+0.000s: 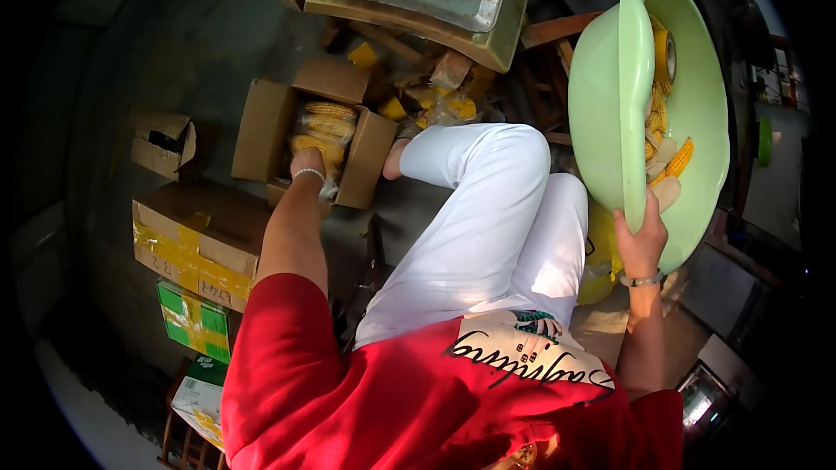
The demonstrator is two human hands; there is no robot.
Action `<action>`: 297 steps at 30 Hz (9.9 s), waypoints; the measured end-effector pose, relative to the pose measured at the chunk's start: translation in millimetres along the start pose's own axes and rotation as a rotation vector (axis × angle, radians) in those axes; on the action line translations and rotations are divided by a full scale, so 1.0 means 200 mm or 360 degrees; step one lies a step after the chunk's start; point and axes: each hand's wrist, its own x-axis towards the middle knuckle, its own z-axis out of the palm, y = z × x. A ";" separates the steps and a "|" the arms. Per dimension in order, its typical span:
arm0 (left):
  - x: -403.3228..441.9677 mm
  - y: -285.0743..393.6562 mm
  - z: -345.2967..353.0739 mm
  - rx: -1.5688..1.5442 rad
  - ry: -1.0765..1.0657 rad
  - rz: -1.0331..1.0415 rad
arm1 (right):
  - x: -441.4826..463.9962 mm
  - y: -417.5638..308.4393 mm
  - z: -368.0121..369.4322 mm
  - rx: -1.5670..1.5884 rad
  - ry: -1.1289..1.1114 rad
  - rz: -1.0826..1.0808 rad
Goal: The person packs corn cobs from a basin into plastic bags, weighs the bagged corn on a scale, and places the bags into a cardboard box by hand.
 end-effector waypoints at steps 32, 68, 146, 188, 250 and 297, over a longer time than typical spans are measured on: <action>-0.17 -0.01 0.12 0.0414 -0.0106 0.0267 | 0.01 -0.01 0.00 -0.0001 0.0012 -0.0014; -0.10 -0.07 0.22 0.0256 -0.0687 -0.0047 | 0.00 -0.01 0.00 0.0005 -0.0070 0.0089; -1.42 2.07 -1.22 -0.0875 0.1134 0.2006 | -1.12 1.28 0.76 -0.0159 -0.1337 0.0932; -1.94 1.98 -0.86 -0.1469 -0.0465 0.2642 | -0.46 0.59 -0.36 0.2921 0.0400 0.0683; -2.03 1.65 -1.17 -0.0404 0.1208 0.2211 | -0.30 0.28 -0.35 0.0876 0.0924 -0.0260; -1.74 1.74 -1.30 -0.2960 -0.0924 0.1247 | -0.18 0.43 -0.33 -0.0253 -0.0096 -0.0254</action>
